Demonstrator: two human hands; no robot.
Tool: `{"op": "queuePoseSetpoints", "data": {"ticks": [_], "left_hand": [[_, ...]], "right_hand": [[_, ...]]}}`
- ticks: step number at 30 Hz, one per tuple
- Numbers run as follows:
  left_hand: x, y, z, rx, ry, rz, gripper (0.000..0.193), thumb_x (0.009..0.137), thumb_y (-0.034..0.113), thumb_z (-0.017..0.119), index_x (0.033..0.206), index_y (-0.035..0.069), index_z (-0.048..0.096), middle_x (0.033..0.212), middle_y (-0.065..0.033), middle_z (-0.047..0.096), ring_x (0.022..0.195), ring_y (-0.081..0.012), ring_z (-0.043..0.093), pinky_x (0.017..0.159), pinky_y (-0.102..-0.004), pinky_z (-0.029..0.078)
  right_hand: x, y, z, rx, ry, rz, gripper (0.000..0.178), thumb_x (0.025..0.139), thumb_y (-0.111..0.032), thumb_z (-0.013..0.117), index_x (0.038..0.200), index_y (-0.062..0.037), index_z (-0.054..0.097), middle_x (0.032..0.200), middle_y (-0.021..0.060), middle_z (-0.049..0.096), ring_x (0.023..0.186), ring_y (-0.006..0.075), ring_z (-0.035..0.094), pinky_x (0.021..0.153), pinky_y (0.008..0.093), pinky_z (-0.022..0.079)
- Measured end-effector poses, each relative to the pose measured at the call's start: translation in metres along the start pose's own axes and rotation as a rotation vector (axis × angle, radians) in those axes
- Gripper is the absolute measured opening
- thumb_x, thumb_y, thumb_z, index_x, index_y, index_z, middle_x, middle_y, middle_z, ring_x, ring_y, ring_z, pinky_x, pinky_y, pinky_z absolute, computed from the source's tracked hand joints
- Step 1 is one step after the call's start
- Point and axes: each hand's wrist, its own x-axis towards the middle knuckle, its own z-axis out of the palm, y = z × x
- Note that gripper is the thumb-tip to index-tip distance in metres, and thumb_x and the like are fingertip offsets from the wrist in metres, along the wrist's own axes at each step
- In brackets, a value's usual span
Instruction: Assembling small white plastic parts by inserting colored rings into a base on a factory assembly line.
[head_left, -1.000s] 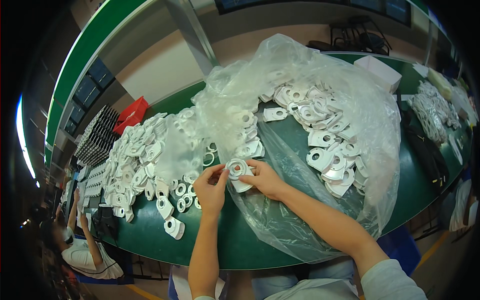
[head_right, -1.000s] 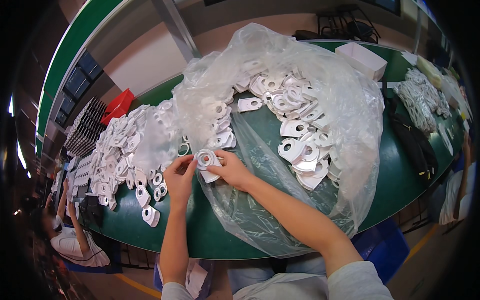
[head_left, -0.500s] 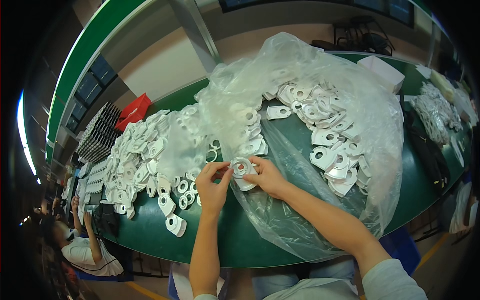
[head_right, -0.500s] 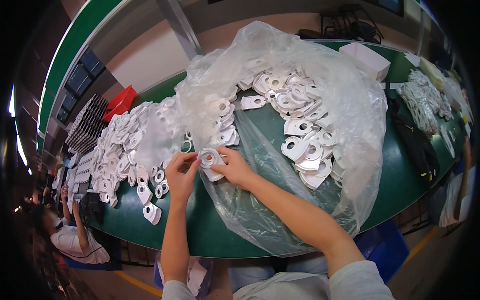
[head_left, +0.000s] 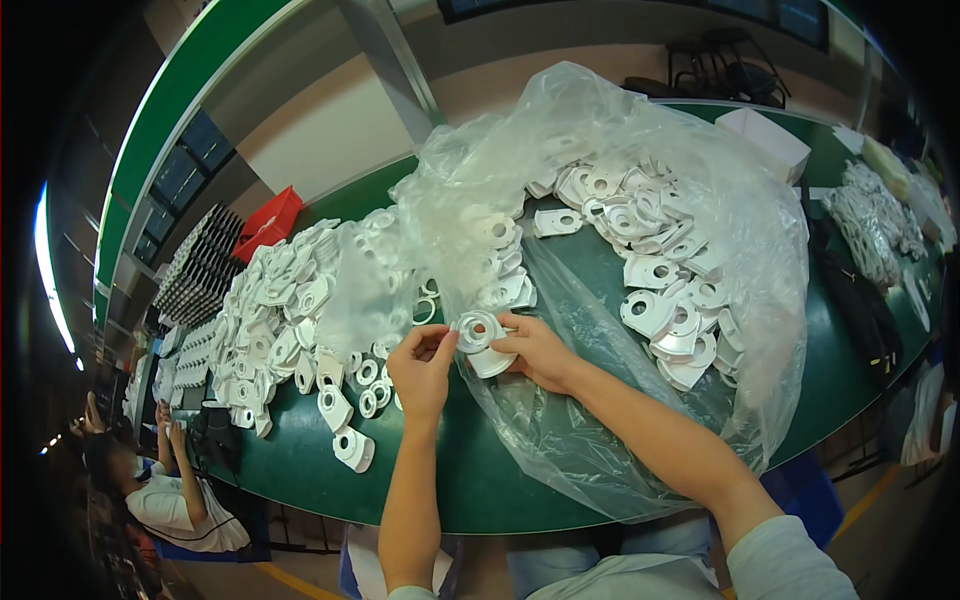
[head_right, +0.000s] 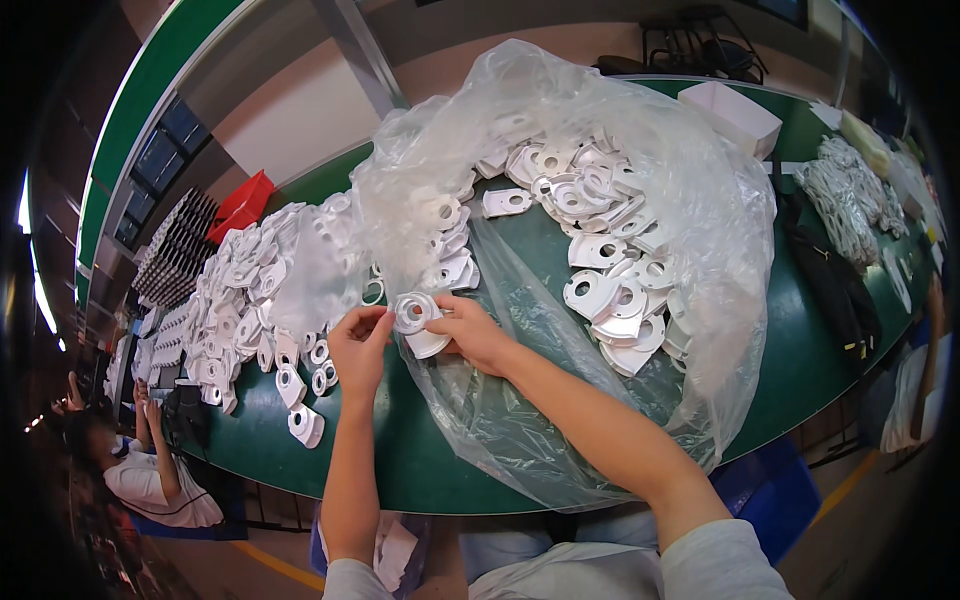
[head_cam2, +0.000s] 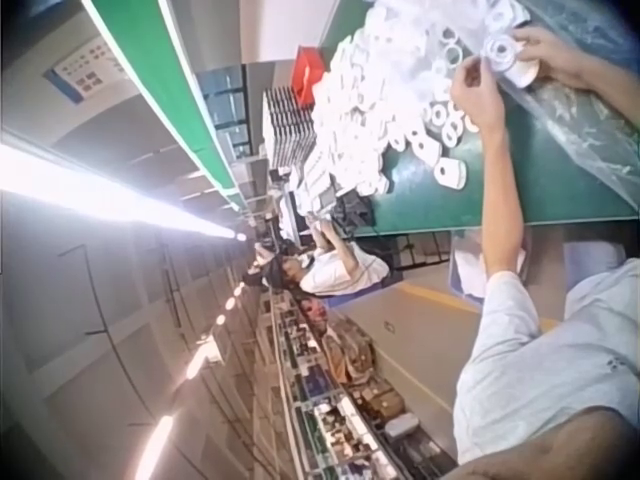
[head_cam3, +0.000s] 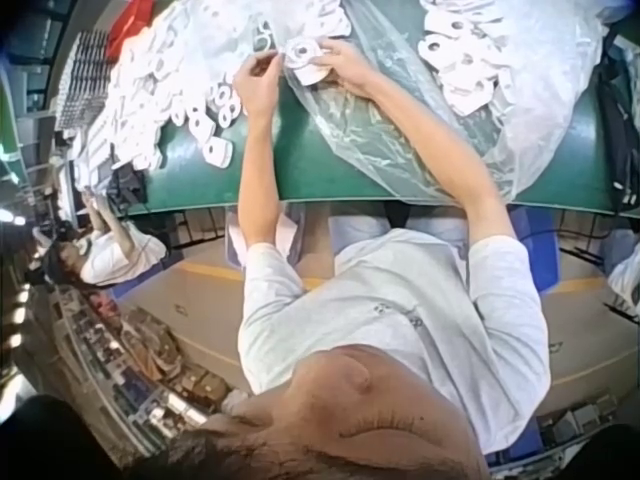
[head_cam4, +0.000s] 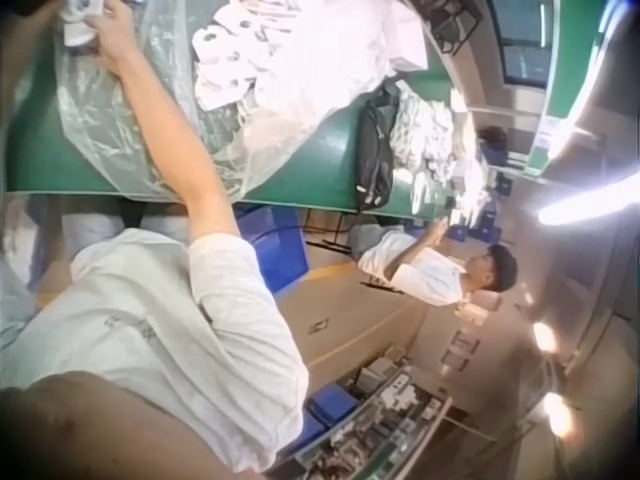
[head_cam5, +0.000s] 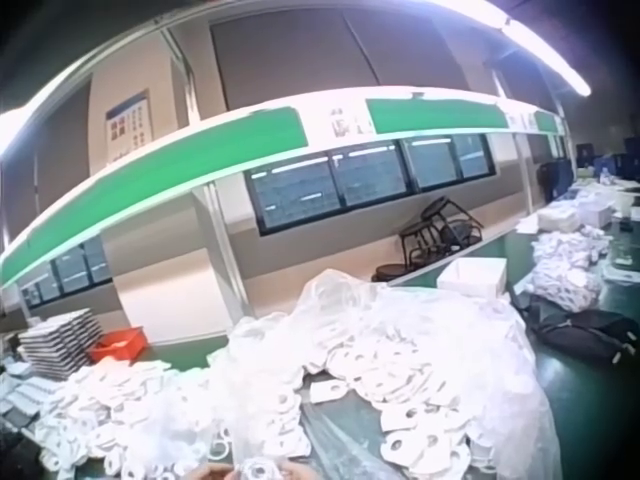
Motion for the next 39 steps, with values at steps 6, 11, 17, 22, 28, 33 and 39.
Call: {"op": "queuePoseSetpoints", "data": {"ticks": [6, 11, 17, 22, 28, 33, 39], "left_hand": [[-0.001, 0.004, 0.002, 0.005, -0.014, -0.032, 0.011, 0.08, 0.006, 0.067, 0.087, -0.001, 0.064, 0.076, -0.0022, 0.063, 0.065, -0.0063, 0.058, 0.055, -0.0185, 0.044], [-0.002, 0.004, 0.002, 0.041, -0.014, 0.0, 0.01, 0.079, 0.005, 0.067, 0.086, -0.001, 0.063, 0.076, -0.0019, 0.063, 0.065, -0.0056, 0.057, 0.057, -0.0177, 0.044], [-0.003, 0.007, 0.002, 0.151, -0.01, 0.101, 0.011, 0.078, 0.003, 0.068, 0.086, -0.003, 0.064, 0.075, -0.0018, 0.063, 0.065, -0.0055, 0.057, 0.061, -0.0176, 0.044], [-0.005, 0.015, 0.003, 0.185, -0.04, 0.132, 0.012, 0.078, 0.002, 0.068, 0.087, -0.004, 0.064, 0.078, -0.0039, 0.063, 0.068, -0.0071, 0.058, 0.063, -0.0193, 0.046], [-0.004, 0.017, 0.002, 0.181, -0.061, 0.144, 0.012, 0.077, 0.001, 0.068, 0.087, -0.004, 0.064, 0.079, -0.0048, 0.063, 0.069, -0.0085, 0.059, 0.065, -0.02, 0.047], [-0.003, 0.012, 0.0, 0.175, -0.071, 0.135, 0.012, 0.077, 0.001, 0.068, 0.087, -0.004, 0.064, 0.08, -0.0048, 0.064, 0.07, -0.0083, 0.06, 0.066, -0.0203, 0.047], [-0.002, 0.009, 0.001, 0.14, -0.086, 0.112, 0.011, 0.078, 0.001, 0.067, 0.088, -0.003, 0.063, 0.08, -0.004, 0.064, 0.07, -0.0078, 0.059, 0.066, -0.0197, 0.046]], "right_hand": [[0.0, -0.002, 0.0, 0.031, -0.033, 0.013, 0.043, 0.079, 0.0, 0.045, 0.122, 0.0007, 0.047, 0.109, 0.0111, 0.058, 0.097, 0.0176, 0.061, 0.082, 0.0305, 0.051], [0.0, 0.0, 0.001, 0.029, -0.032, -0.002, 0.041, 0.08, 0.0, 0.047, 0.121, 0.0013, 0.048, 0.105, 0.01, 0.06, 0.092, 0.0167, 0.062, 0.078, 0.0288, 0.052], [0.003, 0.008, 0.0, -0.167, -0.023, -0.092, 0.033, 0.082, 0.0, 0.058, 0.114, 0.002, 0.05, 0.095, 0.009, 0.065, 0.082, 0.015, 0.064, 0.069, 0.0249, 0.05], [0.003, 0.009, -0.003, -0.184, -0.012, -0.119, 0.031, 0.082, 0.002, 0.058, 0.112, 0.0026, 0.051, 0.095, 0.0114, 0.065, 0.083, 0.0151, 0.064, 0.07, 0.0256, 0.05], [0.002, 0.007, -0.001, -0.221, 0.016, -0.129, 0.031, 0.08, 0.002, 0.059, 0.11, 0.003, 0.051, 0.091, 0.0121, 0.066, 0.081, 0.0149, 0.064, 0.069, 0.0258, 0.05], [0.001, 0.007, 0.0, -0.296, 0.019, -0.139, 0.03, 0.078, 0.002, 0.059, 0.108, 0.0027, 0.053, 0.089, 0.0114, 0.066, 0.079, 0.0144, 0.064, 0.068, 0.0252, 0.049], [0.0, 0.006, 0.0, -0.245, 0.036, -0.134, 0.029, 0.079, 0.003, 0.058, 0.108, 0.0017, 0.054, 0.089, 0.0095, 0.066, 0.078, 0.0117, 0.063, 0.068, 0.0242, 0.048]]}}
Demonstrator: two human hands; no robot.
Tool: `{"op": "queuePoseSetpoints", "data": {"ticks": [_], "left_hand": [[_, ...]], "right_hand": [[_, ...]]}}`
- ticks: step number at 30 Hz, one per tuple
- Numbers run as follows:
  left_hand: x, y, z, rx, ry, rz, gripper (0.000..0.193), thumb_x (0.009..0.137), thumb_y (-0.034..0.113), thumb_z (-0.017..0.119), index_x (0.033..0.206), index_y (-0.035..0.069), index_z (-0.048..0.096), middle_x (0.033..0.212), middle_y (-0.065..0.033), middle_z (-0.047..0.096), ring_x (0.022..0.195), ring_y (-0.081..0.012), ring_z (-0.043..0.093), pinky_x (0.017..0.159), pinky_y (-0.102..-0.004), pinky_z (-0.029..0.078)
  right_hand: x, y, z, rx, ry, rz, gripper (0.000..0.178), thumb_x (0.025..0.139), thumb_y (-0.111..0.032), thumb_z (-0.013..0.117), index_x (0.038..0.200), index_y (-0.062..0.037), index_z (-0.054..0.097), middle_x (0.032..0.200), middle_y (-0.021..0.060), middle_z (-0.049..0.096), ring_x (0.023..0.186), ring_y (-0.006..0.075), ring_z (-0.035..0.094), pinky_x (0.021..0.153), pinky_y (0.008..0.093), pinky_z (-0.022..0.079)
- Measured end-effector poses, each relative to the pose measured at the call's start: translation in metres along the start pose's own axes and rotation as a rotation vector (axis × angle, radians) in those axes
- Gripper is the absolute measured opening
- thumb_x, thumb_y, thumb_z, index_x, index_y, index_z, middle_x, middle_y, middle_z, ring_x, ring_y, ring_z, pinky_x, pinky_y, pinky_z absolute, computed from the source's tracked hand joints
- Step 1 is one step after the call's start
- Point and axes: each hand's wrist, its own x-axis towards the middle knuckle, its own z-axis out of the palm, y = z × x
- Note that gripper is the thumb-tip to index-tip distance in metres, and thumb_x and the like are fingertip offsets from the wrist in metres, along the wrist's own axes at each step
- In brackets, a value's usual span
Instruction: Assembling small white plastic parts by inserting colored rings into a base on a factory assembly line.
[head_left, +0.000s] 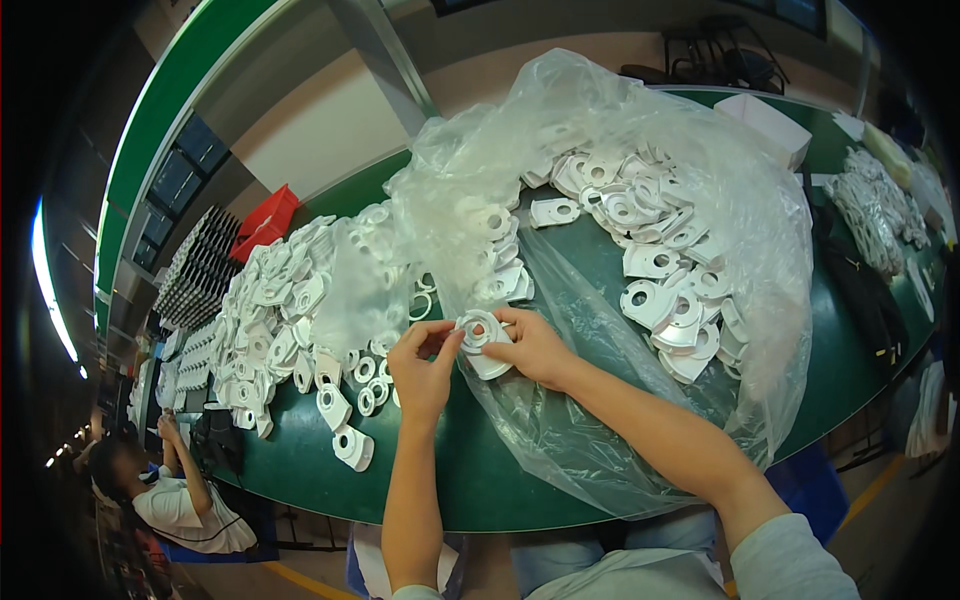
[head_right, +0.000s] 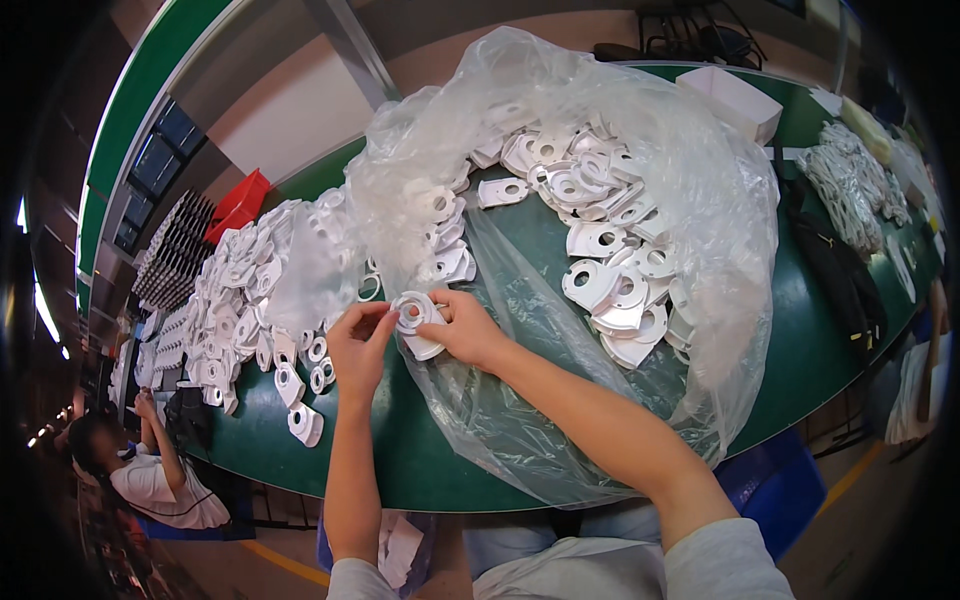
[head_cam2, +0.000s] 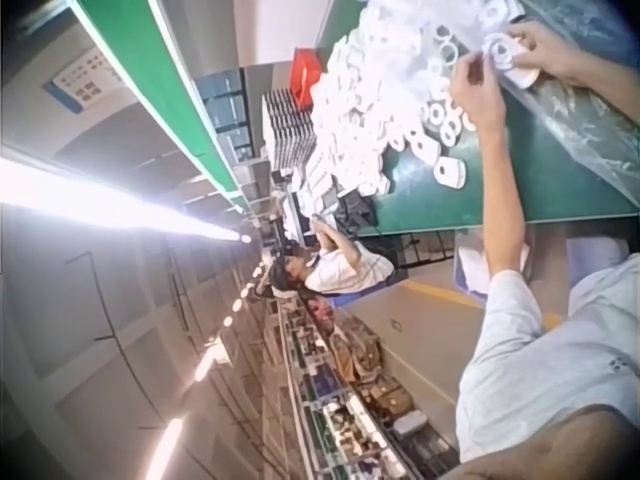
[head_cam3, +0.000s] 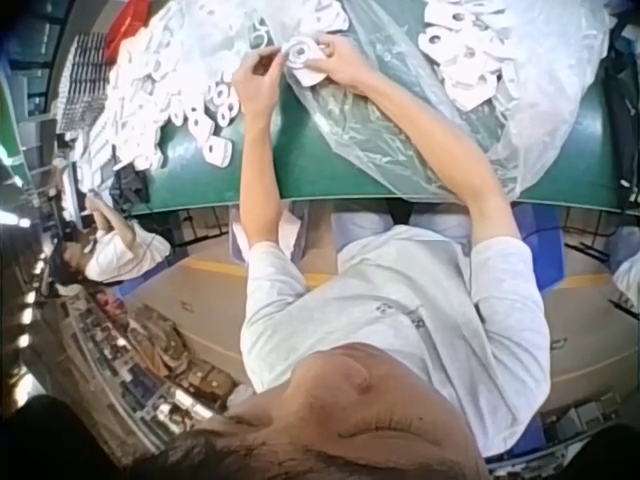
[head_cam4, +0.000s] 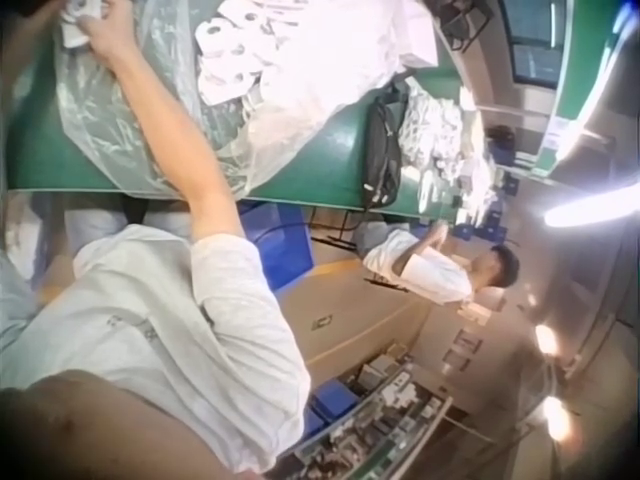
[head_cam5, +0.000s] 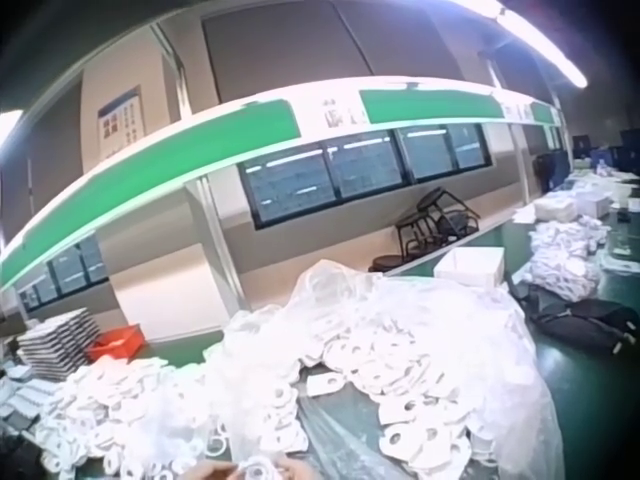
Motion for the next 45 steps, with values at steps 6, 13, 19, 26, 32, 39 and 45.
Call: {"op": "queuePoseSetpoints", "data": {"ticks": [6, 13, 19, 26, 32, 39, 45], "left_hand": [[0.001, -0.006, -0.001, -0.036, -0.008, -0.017, 0.012, 0.079, 0.001, 0.067, 0.089, -0.003, 0.063, 0.08, -0.0034, 0.064, 0.071, -0.0075, 0.059, 0.066, -0.0195, 0.045], [0.0, -0.003, 0.002, -0.033, 0.03, 0.024, 0.013, 0.075, 0.001, 0.068, 0.087, -0.004, 0.064, 0.078, -0.0056, 0.063, 0.066, -0.0081, 0.059, 0.061, -0.0204, 0.046], [-0.001, 0.0, 0.004, -0.074, 0.073, -0.114, 0.011, 0.077, 0.003, 0.067, 0.085, -0.004, 0.064, 0.071, -0.004, 0.064, 0.062, -0.0069, 0.058, 0.059, -0.0197, 0.046], [0.0, -0.004, 0.002, -0.044, 0.104, -0.141, 0.009, 0.078, 0.004, 0.067, 0.083, -0.003, 0.064, 0.068, -0.0026, 0.063, 0.061, -0.006, 0.057, 0.057, -0.0189, 0.045], [-0.001, -0.002, 0.005, 0.003, 0.121, -0.076, 0.008, 0.077, 0.004, 0.067, 0.078, -0.003, 0.062, 0.064, -0.0008, 0.059, 0.056, -0.0046, 0.052, 0.053, -0.0191, 0.041], [-0.004, 0.005, 0.007, 0.098, 0.171, -0.057, 0.011, 0.075, 0.005, 0.068, 0.072, -0.001, 0.059, 0.06, 0.0001, 0.056, 0.052, -0.0053, 0.049, 0.05, -0.0199, 0.04], [-0.005, 0.01, 0.006, 0.247, 0.152, 0.036, 0.012, 0.076, 0.005, 0.068, 0.073, -0.002, 0.059, 0.061, -0.001, 0.057, 0.054, -0.005, 0.05, 0.051, -0.0193, 0.04]], "right_hand": [[-0.001, -0.001, 0.001, -0.08, -0.013, -0.025, 0.031, 0.079, 0.002, 0.058, 0.109, 0.0023, 0.054, 0.09, 0.0092, 0.066, 0.079, 0.0121, 0.063, 0.069, 0.0244, 0.048], [-0.002, -0.001, 0.002, -0.035, 0.017, -0.015, 0.031, 0.077, 0.001, 0.06, 0.108, 0.0038, 0.055, 0.089, 0.01, 0.066, 0.079, 0.0141, 0.064, 0.068, 0.026, 0.049], [0.003, 0.002, -0.004, 0.059, -0.038, 0.058, 0.031, 0.083, -0.006, 0.055, 0.112, 0.0027, 0.053, 0.095, 0.0094, 0.064, 0.081, 0.0143, 0.064, 0.071, 0.0267, 0.05], [0.004, 0.002, -0.001, 0.206, -0.047, 0.121, 0.029, 0.085, -0.013, 0.05, 0.111, 0.0007, 0.055, 0.096, 0.0083, 0.063, 0.082, 0.0139, 0.063, 0.066, 0.0262, 0.052], [0.003, 0.0, -0.001, 0.238, -0.065, 0.108, 0.035, 0.081, -0.005, 0.046, 0.114, 0.0017, 0.054, 0.096, 0.0088, 0.063, 0.083, 0.0156, 0.064, 0.068, 0.0273, 0.052], [0.0, -0.005, 0.0, 0.114, -0.099, 0.092, 0.038, 0.079, 0.001, 0.051, 0.117, 0.0023, 0.052, 0.097, 0.0093, 0.064, 0.083, 0.0145, 0.063, 0.068, 0.0266, 0.051], [0.0, -0.003, 0.002, 0.088, -0.092, -0.002, 0.038, 0.08, 0.0, 0.059, 0.117, 0.0036, 0.051, 0.096, 0.0095, 0.065, 0.084, 0.0144, 0.064, 0.071, 0.0259, 0.05]]}}
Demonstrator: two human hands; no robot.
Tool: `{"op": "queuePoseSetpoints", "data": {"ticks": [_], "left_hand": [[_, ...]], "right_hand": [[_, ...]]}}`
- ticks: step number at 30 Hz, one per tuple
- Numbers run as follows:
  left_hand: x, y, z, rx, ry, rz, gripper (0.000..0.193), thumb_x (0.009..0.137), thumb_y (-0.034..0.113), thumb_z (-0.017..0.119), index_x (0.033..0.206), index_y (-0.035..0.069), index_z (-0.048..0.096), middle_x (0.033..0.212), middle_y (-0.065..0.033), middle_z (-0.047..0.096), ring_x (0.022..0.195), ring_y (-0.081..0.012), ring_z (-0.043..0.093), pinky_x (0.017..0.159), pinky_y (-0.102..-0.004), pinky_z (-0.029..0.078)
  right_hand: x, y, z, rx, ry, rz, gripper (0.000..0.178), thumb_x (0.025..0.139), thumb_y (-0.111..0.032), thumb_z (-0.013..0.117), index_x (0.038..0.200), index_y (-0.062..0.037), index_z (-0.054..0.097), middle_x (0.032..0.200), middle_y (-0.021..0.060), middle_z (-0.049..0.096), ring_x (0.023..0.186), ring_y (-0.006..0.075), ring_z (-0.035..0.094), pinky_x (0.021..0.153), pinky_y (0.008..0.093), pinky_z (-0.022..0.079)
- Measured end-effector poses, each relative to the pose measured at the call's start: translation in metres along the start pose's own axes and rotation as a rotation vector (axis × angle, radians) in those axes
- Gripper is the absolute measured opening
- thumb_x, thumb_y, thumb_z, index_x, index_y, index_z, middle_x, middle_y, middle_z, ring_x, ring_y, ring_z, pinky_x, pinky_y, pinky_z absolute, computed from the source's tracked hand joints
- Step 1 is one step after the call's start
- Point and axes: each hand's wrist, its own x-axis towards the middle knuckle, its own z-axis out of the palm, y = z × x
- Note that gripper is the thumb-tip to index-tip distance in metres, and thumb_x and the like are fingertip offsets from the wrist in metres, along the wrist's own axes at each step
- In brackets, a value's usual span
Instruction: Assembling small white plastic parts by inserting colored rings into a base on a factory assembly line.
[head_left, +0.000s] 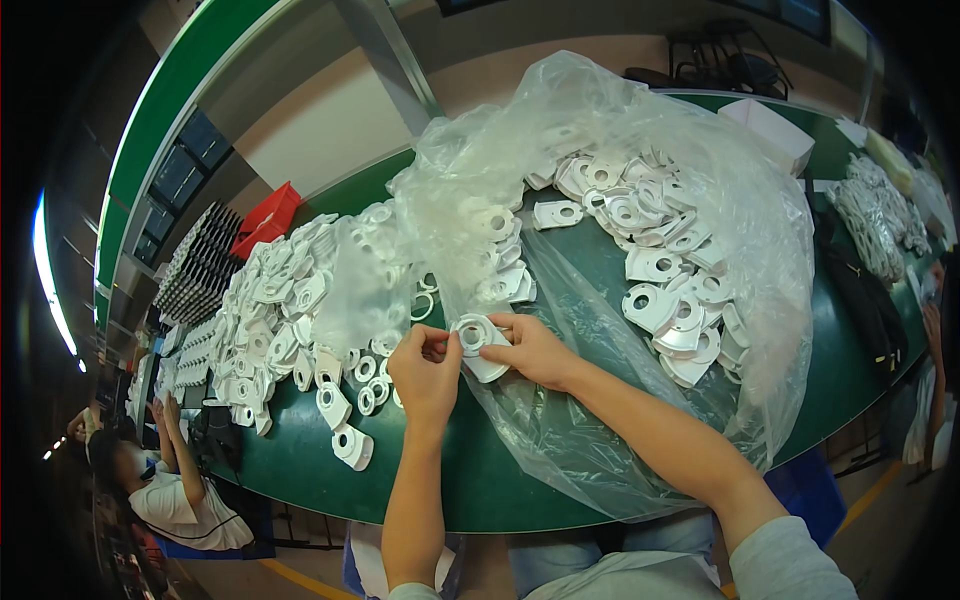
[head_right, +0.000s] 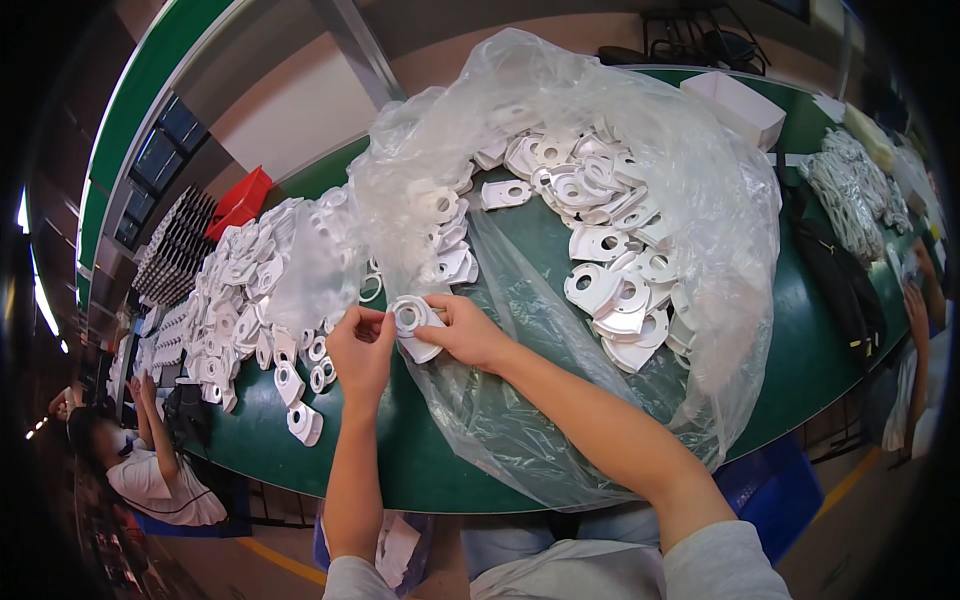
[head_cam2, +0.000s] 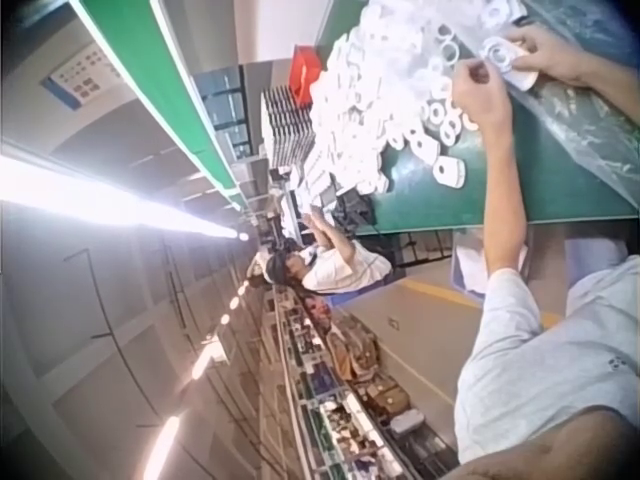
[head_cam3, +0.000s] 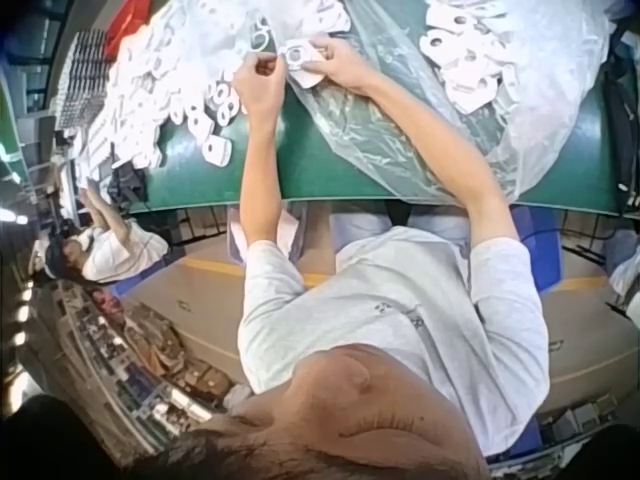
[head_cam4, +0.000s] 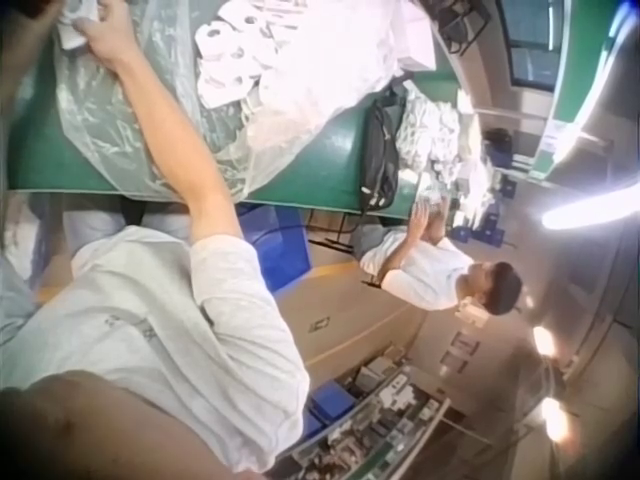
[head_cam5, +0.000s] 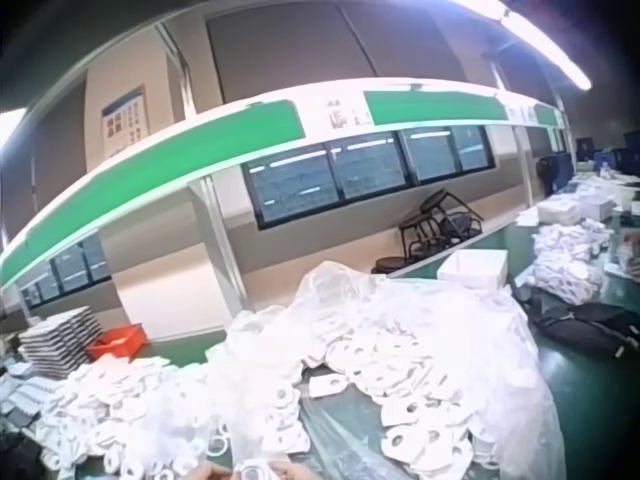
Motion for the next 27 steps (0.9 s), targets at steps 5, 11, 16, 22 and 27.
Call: {"op": "queuePoseSetpoints", "data": {"ticks": [5, 11, 16, 22, 27], "left_hand": [[0.0, 0.012, -0.006, 0.059, -0.03, 0.052, 0.012, 0.075, 0.004, 0.069, 0.073, -0.002, 0.058, 0.062, -0.0028, 0.057, 0.053, -0.007, 0.05, 0.05, -0.0205, 0.04], [-0.001, 0.018, -0.009, 0.128, -0.034, 0.185, 0.012, 0.071, 0.004, 0.069, 0.073, 0.001, 0.057, 0.063, -0.0059, 0.054, 0.052, -0.0137, 0.05, 0.049, -0.0252, 0.041], [0.002, 0.013, -0.008, -0.04, -0.038, 0.071, 0.011, 0.073, 0.005, 0.069, 0.079, 0.0, 0.061, 0.069, -0.0047, 0.059, 0.057, -0.0108, 0.054, 0.052, -0.0234, 0.043], [0.007, -0.011, -0.006, -0.435, -0.208, -0.25, 0.015, 0.079, 0.007, 0.067, 0.09, -0.004, 0.065, 0.074, -0.0051, 0.063, 0.065, -0.0096, 0.057, 0.059, -0.0214, 0.046], [0.004, -0.015, 0.0, -0.512, -0.237, -0.256, 0.013, 0.082, 0.004, 0.063, 0.091, -0.006, 0.064, 0.077, -0.0071, 0.064, 0.066, -0.0115, 0.059, 0.061, -0.0221, 0.048]], "right_hand": [[0.0, 0.0, -0.002, 0.034, -0.014, 0.012, 0.036, 0.079, 0.003, 0.058, 0.115, 0.0041, 0.051, 0.097, 0.0107, 0.065, 0.085, 0.0157, 0.064, 0.073, 0.0269, 0.051], [-0.001, 0.0, -0.003, 0.003, 0.002, 0.034, 0.037, 0.081, 0.004, 0.058, 0.117, 0.002, 0.05, 0.098, 0.0097, 0.065, 0.086, 0.0129, 0.063, 0.075, 0.0249, 0.049], [0.0, 0.002, -0.003, -0.013, 0.019, 0.007, 0.037, 0.081, 0.004, 0.058, 0.117, 0.0012, 0.051, 0.099, 0.0089, 0.065, 0.087, 0.013, 0.063, 0.076, 0.0254, 0.049], [0.002, 0.009, -0.003, -0.008, 0.039, -0.053, 0.033, 0.082, 0.001, 0.056, 0.115, -0.0005, 0.051, 0.104, 0.0062, 0.061, 0.093, 0.0117, 0.059, 0.08, 0.025, 0.046], [0.001, 0.011, -0.005, -0.142, 0.064, -0.151, 0.03, 0.08, -0.003, 0.054, 0.11, -0.0014, 0.052, 0.103, 0.0041, 0.057, 0.097, 0.0113, 0.053, 0.085, 0.0258, 0.041]]}}
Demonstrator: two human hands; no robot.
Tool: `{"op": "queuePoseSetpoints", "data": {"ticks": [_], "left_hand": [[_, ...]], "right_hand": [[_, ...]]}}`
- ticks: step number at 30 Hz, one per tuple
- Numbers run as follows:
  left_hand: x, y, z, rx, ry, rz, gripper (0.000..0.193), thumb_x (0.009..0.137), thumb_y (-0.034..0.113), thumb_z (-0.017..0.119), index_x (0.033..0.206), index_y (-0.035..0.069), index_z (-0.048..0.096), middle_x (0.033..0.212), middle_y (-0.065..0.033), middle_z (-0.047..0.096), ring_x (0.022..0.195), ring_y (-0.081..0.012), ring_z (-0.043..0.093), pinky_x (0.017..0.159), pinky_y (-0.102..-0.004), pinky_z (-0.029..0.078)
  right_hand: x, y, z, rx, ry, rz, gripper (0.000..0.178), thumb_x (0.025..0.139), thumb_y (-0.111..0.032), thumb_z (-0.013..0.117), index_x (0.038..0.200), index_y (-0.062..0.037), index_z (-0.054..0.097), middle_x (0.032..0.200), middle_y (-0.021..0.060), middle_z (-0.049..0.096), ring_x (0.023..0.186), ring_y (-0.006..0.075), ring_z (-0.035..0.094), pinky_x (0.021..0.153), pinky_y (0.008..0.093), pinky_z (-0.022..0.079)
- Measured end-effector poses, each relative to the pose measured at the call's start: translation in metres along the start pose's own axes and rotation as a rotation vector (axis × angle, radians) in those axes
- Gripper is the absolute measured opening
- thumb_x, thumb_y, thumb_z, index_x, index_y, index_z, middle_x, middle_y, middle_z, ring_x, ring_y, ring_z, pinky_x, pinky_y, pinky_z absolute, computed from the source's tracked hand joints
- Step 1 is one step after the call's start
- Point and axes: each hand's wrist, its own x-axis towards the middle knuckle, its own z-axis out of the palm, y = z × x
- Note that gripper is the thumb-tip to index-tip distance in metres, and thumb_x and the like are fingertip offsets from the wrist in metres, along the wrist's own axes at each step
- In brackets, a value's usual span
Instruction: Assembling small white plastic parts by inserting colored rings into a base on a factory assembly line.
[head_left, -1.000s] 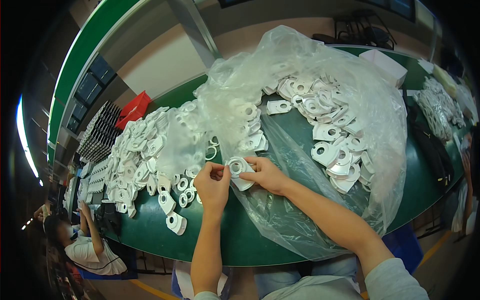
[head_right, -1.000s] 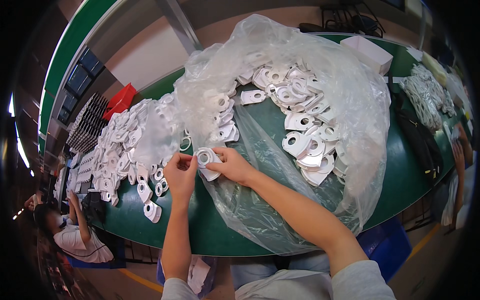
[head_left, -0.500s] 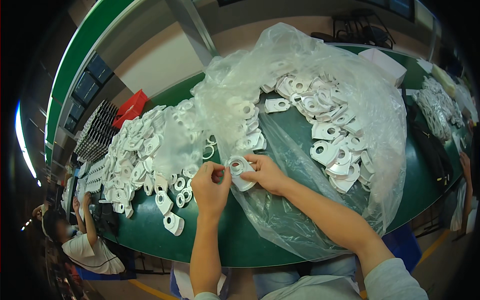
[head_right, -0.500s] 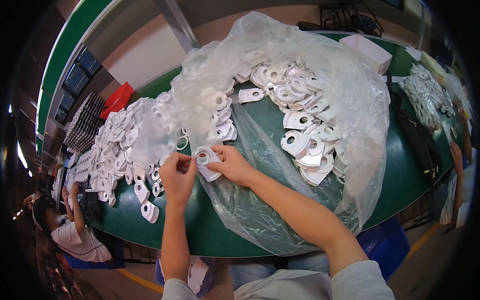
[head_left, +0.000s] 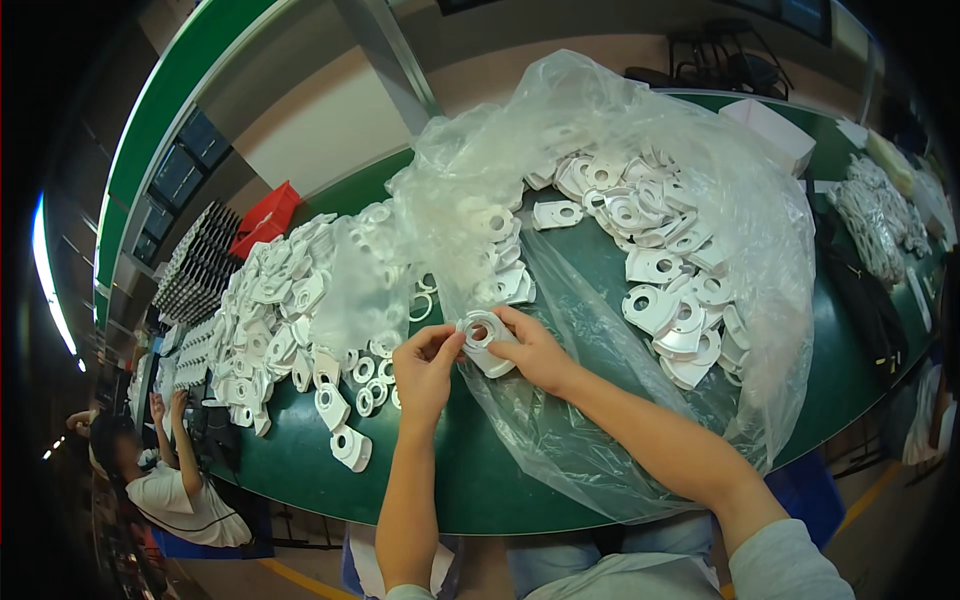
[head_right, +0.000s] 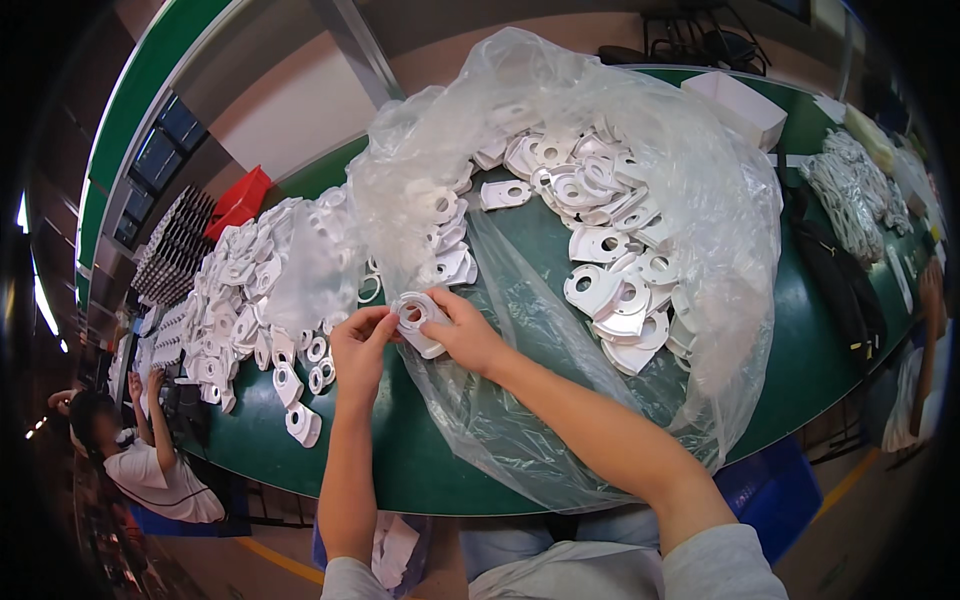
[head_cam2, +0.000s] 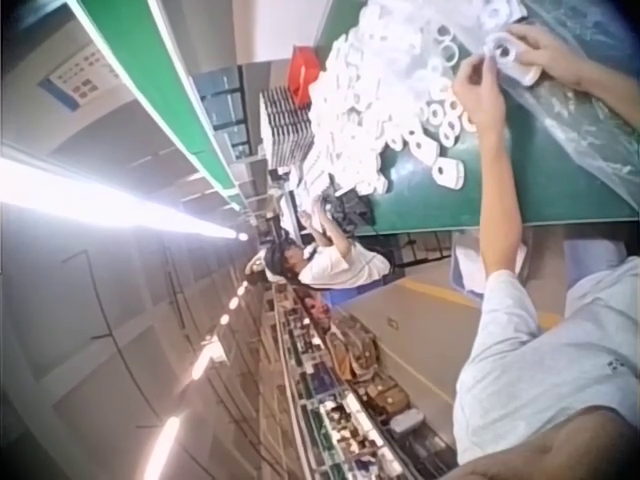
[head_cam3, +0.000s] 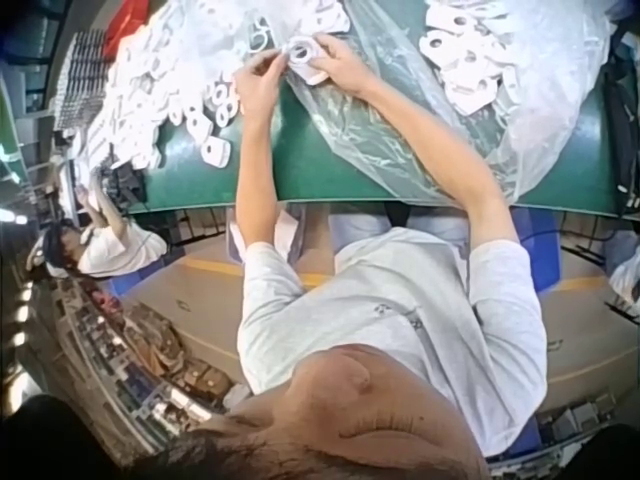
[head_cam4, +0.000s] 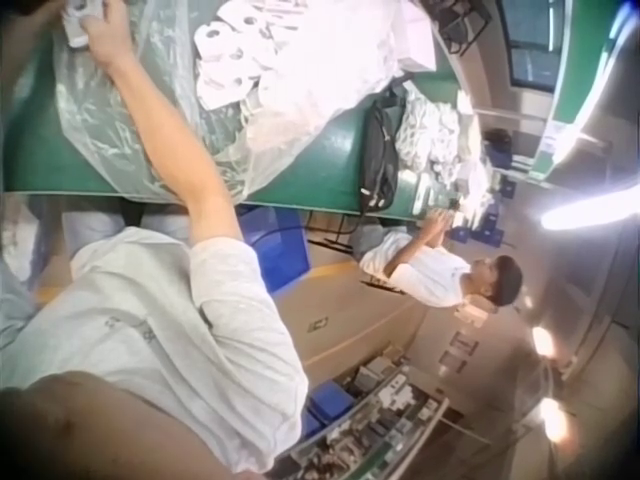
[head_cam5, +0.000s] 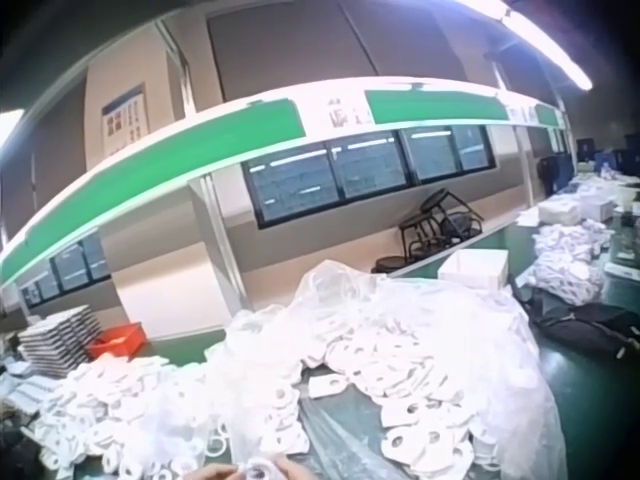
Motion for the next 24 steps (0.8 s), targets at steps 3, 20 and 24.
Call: {"op": "queuePoseSetpoints", "data": {"ticks": [3, 20, 24], "left_hand": [[0.0, -0.002, -0.001, -0.008, -0.011, -0.013, 0.013, 0.083, 0.002, 0.061, 0.092, -0.007, 0.063, 0.081, -0.0088, 0.065, 0.067, -0.0131, 0.061, 0.063, -0.0232, 0.05], [-0.003, 0.01, 0.007, 0.051, -0.096, 0.186, 0.014, 0.083, 0.001, 0.061, 0.095, -0.004, 0.064, 0.089, -0.0056, 0.063, 0.075, -0.0101, 0.059, 0.073, -0.0221, 0.046], [-0.004, 0.002, -0.001, 0.084, -0.085, 0.143, 0.011, 0.08, 0.002, 0.062, 0.091, -0.003, 0.064, 0.083, -0.0047, 0.062, 0.073, -0.0092, 0.059, 0.066, -0.021, 0.045]], "right_hand": [[-0.001, -0.005, 0.0, -0.059, 0.006, 0.005, 0.031, 0.078, -0.004, 0.054, 0.109, -0.0013, 0.052, 0.102, 0.0042, 0.056, 0.096, 0.0115, 0.051, 0.085, 0.0261, 0.039], [-0.001, -0.005, 0.005, -0.255, 0.034, -0.08, 0.022, 0.092, -0.019, 0.05, 0.092, 0.0003, 0.061, 0.082, 0.0019, 0.061, 0.076, 0.0085, 0.053, 0.07, 0.0234, 0.042], [-0.005, -0.01, 0.012, -0.282, 0.035, -0.069, 0.024, 0.09, -0.019, 0.051, 0.086, 0.0023, 0.06, 0.074, 0.0038, 0.06, 0.07, 0.009, 0.052, 0.064, 0.025, 0.042]]}}
